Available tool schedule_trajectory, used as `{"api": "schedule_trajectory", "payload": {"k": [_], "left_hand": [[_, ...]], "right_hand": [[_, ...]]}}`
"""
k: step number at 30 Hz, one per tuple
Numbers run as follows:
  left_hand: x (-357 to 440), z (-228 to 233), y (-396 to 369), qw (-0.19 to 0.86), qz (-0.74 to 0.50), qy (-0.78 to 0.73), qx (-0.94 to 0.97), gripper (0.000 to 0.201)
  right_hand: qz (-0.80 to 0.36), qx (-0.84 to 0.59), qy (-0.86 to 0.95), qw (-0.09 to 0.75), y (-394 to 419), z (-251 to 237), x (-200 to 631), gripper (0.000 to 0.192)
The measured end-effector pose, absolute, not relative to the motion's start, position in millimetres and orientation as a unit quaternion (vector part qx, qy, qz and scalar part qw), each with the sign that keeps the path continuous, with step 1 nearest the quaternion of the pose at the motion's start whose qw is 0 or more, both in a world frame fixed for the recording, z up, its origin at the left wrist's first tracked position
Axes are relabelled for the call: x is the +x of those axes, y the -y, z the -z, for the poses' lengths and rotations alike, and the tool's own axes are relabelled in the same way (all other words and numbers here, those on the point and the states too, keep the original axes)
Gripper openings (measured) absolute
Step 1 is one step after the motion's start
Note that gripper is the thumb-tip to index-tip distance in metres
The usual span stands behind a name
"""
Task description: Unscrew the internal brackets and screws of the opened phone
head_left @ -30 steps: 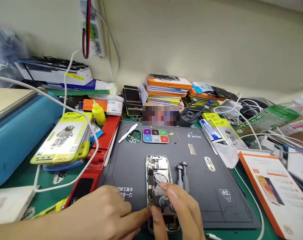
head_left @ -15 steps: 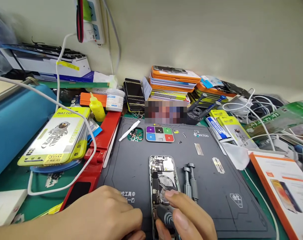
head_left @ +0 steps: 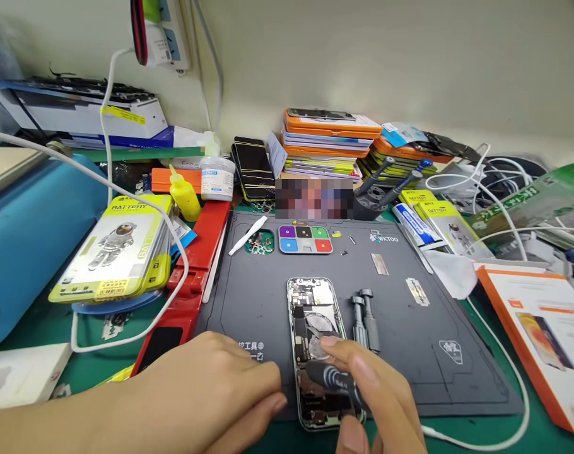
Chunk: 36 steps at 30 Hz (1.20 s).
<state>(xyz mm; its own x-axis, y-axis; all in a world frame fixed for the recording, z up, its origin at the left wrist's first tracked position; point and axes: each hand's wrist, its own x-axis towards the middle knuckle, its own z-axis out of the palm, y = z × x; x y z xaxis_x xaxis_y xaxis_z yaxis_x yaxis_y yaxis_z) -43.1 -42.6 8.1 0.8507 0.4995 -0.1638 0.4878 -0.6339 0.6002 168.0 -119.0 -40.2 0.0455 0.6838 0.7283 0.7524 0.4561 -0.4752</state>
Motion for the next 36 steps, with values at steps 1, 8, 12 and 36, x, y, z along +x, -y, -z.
{"api": "schedule_trajectory", "payload": {"k": [1,8,12,36], "left_hand": [[-43.0,-9.0,41.1,0.341,-0.005,-0.279,0.897,0.020],[-37.3,-22.4,38.6,0.371,0.029,-0.351,0.859,0.015],[-26.1,-23.2,39.8,0.313,0.034,-0.331,0.889,0.023],[-28.8,-8.1,20.9,0.473,-0.128,-0.268,0.829,0.016]], "right_hand": [[0.025,-0.518,0.689,0.506,118.2,39.2,167.0,0.050],[-0.005,-0.494,0.700,0.516,106.3,24.5,159.8,0.052],[0.000,-0.487,0.714,0.504,109.5,24.0,164.1,0.057],[-0.122,-0.521,0.607,0.587,127.0,27.2,165.9,0.076]]}}
